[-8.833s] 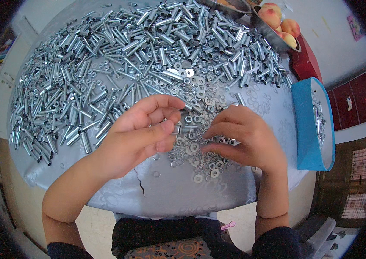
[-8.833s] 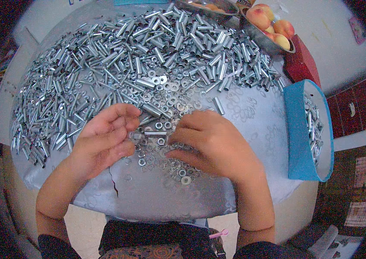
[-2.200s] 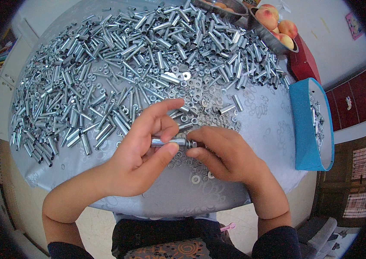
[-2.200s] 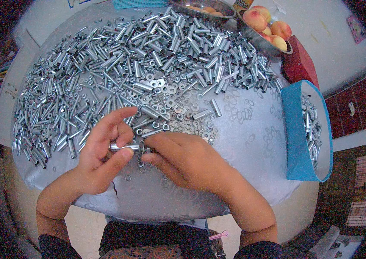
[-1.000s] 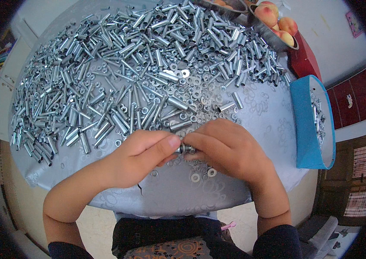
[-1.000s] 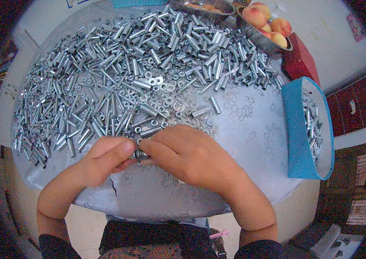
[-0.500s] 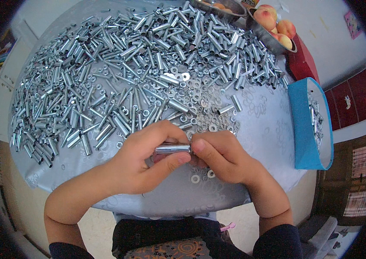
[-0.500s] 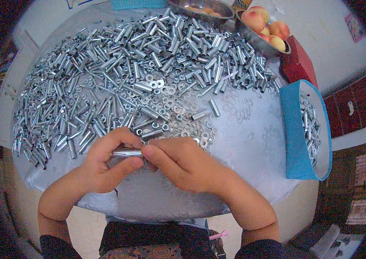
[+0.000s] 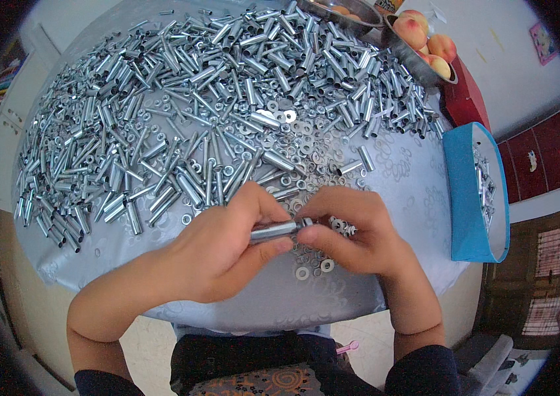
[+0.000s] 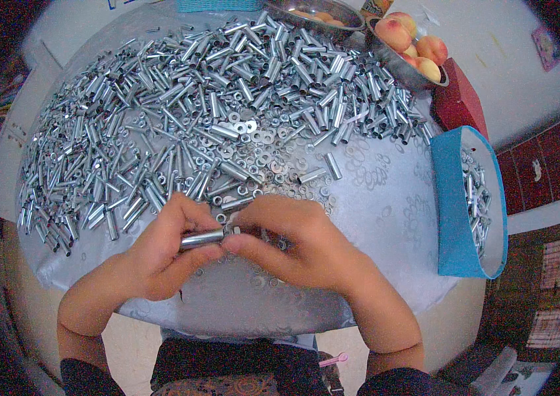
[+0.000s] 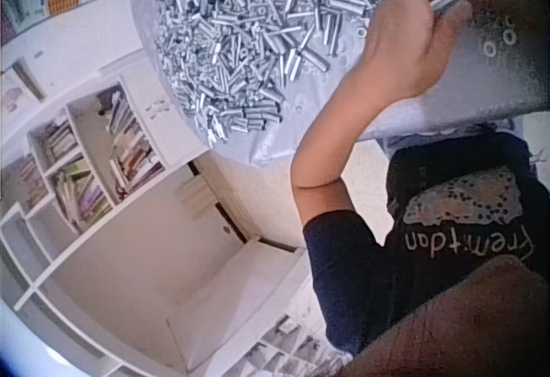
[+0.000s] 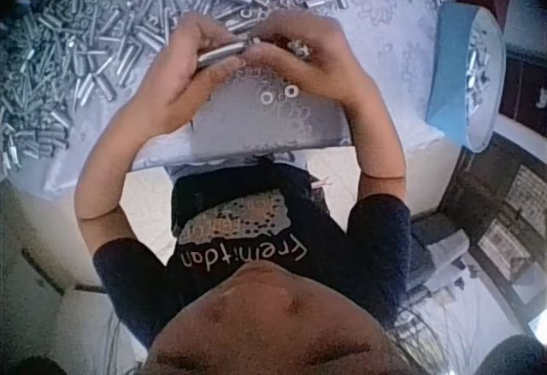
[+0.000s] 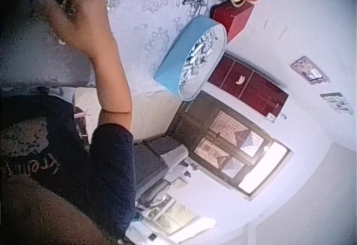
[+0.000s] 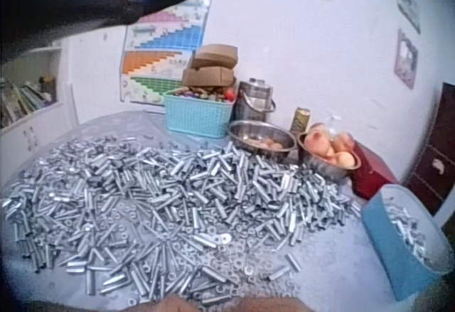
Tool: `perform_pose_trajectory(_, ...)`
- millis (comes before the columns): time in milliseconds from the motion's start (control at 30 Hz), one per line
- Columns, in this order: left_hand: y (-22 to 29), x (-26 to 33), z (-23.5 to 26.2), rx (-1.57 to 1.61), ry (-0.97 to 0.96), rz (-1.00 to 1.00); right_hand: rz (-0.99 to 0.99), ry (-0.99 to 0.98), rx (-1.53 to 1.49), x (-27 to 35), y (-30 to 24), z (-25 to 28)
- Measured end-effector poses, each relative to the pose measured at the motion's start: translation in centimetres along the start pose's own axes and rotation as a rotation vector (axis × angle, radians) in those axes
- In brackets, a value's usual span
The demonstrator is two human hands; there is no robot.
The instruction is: The person sits at a table and repeatedly assembles metal hardware units by hand. They pick up cylindrical metal tubes, slide washers and nuts onto them, and place the finished assemblies into a blue container.
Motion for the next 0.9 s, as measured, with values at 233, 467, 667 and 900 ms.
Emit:
perform_pose_trajectory(233,0.0,-0.1,0.1,-0.039,-0.035,0.026,-0.074,0.065,-0.177,-0.1,-0.6,-0.3)
perform_pose_trajectory(467,0.0,0.0,0.1,-0.039,-0.039,0.041,-0.037,0.17,-0.309,0.0,-0.5,-0.3)
perform_pose_trajectory(667,-1.0,0.0,-0.4,-0.014,-0.006,-0.062,-0.099,0.037,-0.156,0.3,-0.4,0.1)
perform_pose_trajectory(900,-0.2,0.0,0.0,-0.009,-0.051,0.0,-0.093,-0.019,-0.082,0.4,-0.4,0.1)
Point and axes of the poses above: each hand's wrist, its own x-axis away from the middle knuckle, its own z-axis out of the back of the hand, y = z × x, the point moved 2 cm from there along -x, towards the middle knuckle, and after that the axes turned 10 degrees about -y, right-handed, at the moved point
